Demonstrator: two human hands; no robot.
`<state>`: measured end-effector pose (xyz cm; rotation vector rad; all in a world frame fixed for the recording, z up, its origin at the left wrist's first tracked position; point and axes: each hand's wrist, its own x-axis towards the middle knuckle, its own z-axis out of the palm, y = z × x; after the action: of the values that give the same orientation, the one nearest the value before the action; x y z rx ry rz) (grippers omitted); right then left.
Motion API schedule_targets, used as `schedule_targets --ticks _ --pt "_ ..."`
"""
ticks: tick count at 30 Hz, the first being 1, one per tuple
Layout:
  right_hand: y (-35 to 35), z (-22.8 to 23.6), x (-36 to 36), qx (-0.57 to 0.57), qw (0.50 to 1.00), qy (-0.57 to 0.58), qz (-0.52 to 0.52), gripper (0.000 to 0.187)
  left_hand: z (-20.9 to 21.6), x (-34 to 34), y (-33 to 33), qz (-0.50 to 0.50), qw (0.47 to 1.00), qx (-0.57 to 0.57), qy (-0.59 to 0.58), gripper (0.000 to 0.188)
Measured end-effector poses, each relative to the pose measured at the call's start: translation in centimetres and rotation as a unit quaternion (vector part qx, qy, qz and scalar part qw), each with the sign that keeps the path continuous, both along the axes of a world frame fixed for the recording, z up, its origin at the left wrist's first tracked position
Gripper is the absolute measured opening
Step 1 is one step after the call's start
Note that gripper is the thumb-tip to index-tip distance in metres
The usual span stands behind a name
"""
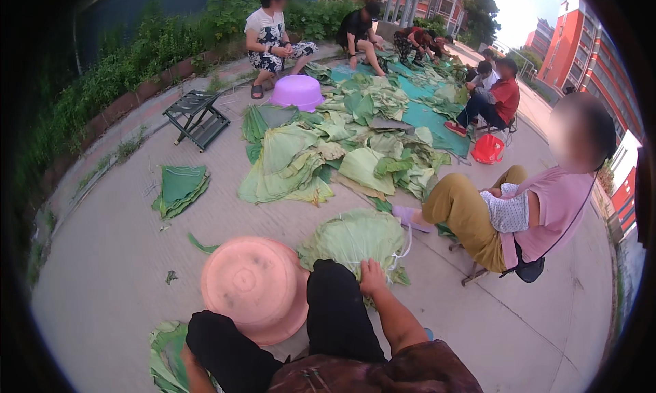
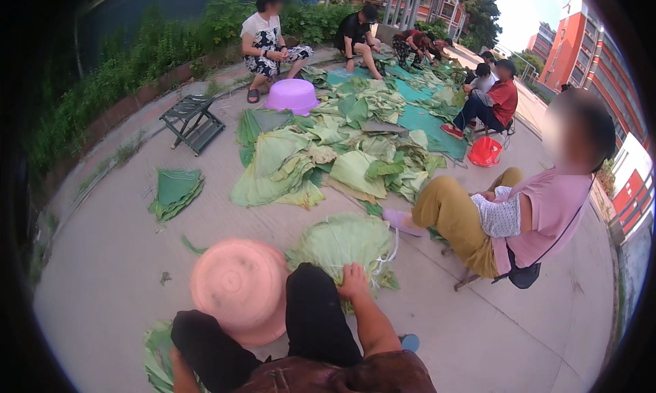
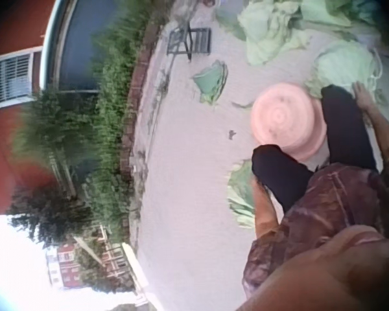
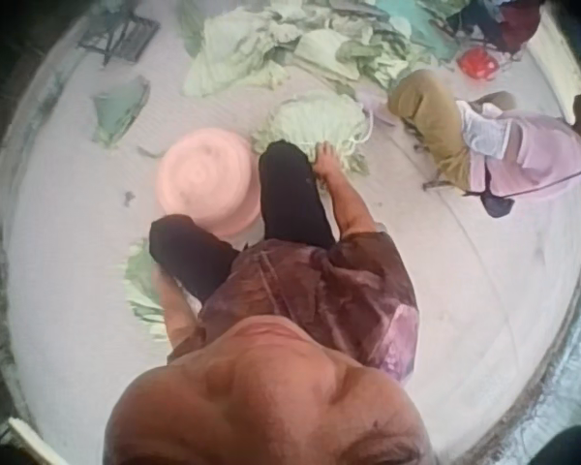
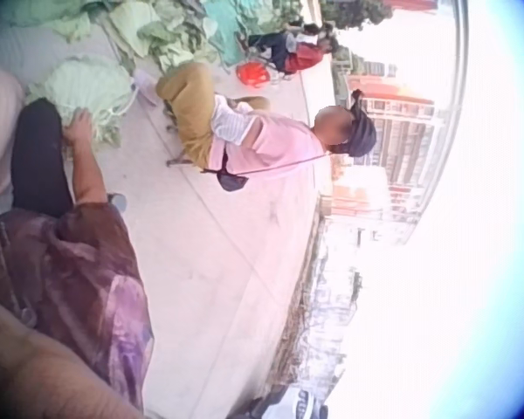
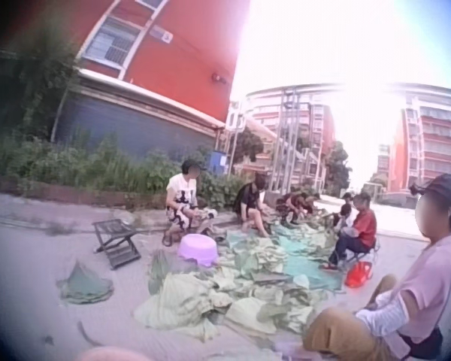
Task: The person bundles lotus leaves by wrapping a white string around stacks of leaves and tying knots to secure them.
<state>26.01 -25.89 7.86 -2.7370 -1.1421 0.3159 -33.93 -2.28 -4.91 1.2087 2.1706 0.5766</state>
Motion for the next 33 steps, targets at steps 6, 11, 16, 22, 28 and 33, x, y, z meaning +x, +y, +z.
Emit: schedule_targets --ticks 6,11,16,22,28,33 --pt "-0.9 0.7 0.0 -0.003 1.000 0.026 -0.017 0.077 18.6 11.5 7.1 -0.088 0.932 0.328 -0.127 0.026" --pt "-0.7 1.7 -0.3 -0.031 0.999 0.037 -0.024 0.076 26.9 22.4 6.0 -0.288 0.869 0.393 -0.086 0.024" --pt "0.1 1.3 -0.8 -0.039 0.998 0.034 -0.018 0.075 20.1 21.6 5.6 -0.447 0.826 0.325 0.110 0.025" --pt "-0.4 1.5 -0.4 -0.036 0.998 0.045 -0.022 0.075 19.9 22.0 6.4 -0.269 0.906 0.067 -0.321 0.024" --pt "0.0 1.9 -1.1 -0.034 0.998 0.043 -0.019 0.073 17.7 15.5 9.6 0.080 0.811 -0.059 -0.576 0.025" --pt "0.3 2.2 -1.1 -0.045 0.998 0.042 -0.018 0.068 16.8 12.9 10.1 0.227 0.752 -0.043 -0.617 0.019"
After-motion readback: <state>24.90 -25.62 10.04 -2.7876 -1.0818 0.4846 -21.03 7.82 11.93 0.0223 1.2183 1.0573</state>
